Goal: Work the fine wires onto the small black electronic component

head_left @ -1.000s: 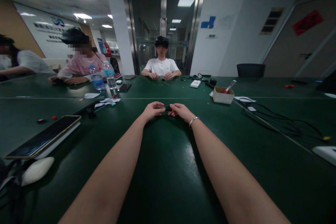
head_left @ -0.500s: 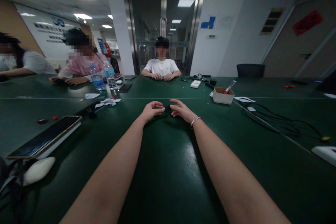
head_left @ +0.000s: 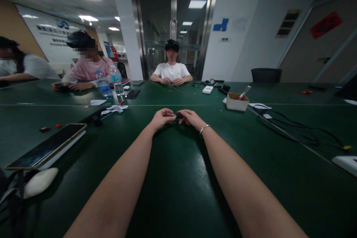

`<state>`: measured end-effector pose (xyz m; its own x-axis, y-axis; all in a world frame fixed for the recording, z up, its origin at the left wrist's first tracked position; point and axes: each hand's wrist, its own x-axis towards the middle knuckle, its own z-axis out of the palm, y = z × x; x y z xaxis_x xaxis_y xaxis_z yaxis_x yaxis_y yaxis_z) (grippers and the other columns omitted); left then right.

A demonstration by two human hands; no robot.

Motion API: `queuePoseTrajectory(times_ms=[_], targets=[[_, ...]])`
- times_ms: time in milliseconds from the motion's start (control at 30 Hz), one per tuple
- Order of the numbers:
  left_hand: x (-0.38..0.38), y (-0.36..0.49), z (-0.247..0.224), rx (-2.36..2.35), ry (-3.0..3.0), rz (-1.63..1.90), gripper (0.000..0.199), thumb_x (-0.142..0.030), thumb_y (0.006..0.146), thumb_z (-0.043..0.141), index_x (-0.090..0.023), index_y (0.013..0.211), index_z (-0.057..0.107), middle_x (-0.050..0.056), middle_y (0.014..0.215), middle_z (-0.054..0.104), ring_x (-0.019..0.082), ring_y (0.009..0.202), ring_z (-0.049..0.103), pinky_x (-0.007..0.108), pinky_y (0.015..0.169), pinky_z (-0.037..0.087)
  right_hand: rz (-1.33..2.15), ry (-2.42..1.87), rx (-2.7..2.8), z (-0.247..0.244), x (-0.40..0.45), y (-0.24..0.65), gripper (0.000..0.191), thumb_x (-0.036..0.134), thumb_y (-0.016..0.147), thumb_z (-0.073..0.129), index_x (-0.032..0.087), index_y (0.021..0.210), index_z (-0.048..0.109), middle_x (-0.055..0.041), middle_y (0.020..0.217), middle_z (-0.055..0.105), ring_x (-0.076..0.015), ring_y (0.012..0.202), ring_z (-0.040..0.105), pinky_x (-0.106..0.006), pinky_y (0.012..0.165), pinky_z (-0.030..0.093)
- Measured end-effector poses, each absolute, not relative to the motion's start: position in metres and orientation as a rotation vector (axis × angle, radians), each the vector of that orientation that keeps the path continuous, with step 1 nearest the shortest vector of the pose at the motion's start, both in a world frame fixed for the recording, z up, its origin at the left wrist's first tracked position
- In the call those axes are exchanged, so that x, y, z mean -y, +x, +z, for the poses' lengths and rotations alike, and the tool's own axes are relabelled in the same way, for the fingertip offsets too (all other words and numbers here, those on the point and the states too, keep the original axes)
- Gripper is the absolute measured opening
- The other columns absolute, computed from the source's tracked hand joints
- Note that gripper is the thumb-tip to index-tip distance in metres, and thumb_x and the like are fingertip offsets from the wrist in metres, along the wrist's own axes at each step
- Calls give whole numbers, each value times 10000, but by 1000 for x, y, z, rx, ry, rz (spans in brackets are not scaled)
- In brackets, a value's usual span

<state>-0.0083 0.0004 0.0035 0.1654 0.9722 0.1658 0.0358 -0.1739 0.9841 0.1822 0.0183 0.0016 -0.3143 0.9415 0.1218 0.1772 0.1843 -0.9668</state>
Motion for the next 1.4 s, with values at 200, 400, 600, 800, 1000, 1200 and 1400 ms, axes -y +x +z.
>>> queuePoseTrajectory(times_ms=[200,400,600,800,1000,1200,1400], targets=[[0,-8,4,-1045,1422,1204,373,-192,539,805,-137,835,585,39,838,618,117,711,585,272,655,490,1303,-994,1530,1,-20,183,388,294,808,571,241,1181,480,3,839,624,-50,438,516,-158,401,427],[-3,-8,2,-1053,1446,1204,381,-178,525,808,-141,830,583,31,813,612,123,714,584,288,666,490,1237,-1022,1599,-3,-24,181,300,190,788,598,186,1077,520,-23,840,653,-57,468,533,-141,385,401],[-4,-9,1,-1052,1441,1207,354,-172,542,795,-142,823,581,26,814,606,118,708,584,276,653,493,1295,-1062,1517,-2,-23,182,293,321,886,516,168,1136,518,-27,719,641,-72,435,529,-155,381,401],[-5,-9,0,-1056,1417,1236,348,-170,552,792,-141,826,580,21,816,598,114,709,584,272,647,504,1372,-942,1544,2,-17,184,567,139,780,636,251,1304,454,-25,934,648,-60,536,582,-158,480,478],[-3,-8,2,-1061,1425,1219,344,-179,551,799,-143,819,587,25,811,595,117,707,580,293,666,508,1335,-1028,1567,0,-19,181,294,235,889,508,131,1158,565,-28,666,637,-69,449,528,-153,422,436],[-2,-8,3,-1067,1420,1223,356,-192,544,803,-139,819,585,30,823,598,119,715,580,290,665,507,1319,-982,1498,-2,-20,183,344,200,815,596,188,1154,542,-5,778,640,-57,435,538,-180,441,468],[-2,-8,3,-1056,1413,1225,357,-202,540,807,-137,811,584,27,814,597,115,706,575,279,650,499,1348,-886,1552,-1,-19,185,419,119,780,597,217,1179,513,-19,897,650,-47,458,545,-165,430,457]])
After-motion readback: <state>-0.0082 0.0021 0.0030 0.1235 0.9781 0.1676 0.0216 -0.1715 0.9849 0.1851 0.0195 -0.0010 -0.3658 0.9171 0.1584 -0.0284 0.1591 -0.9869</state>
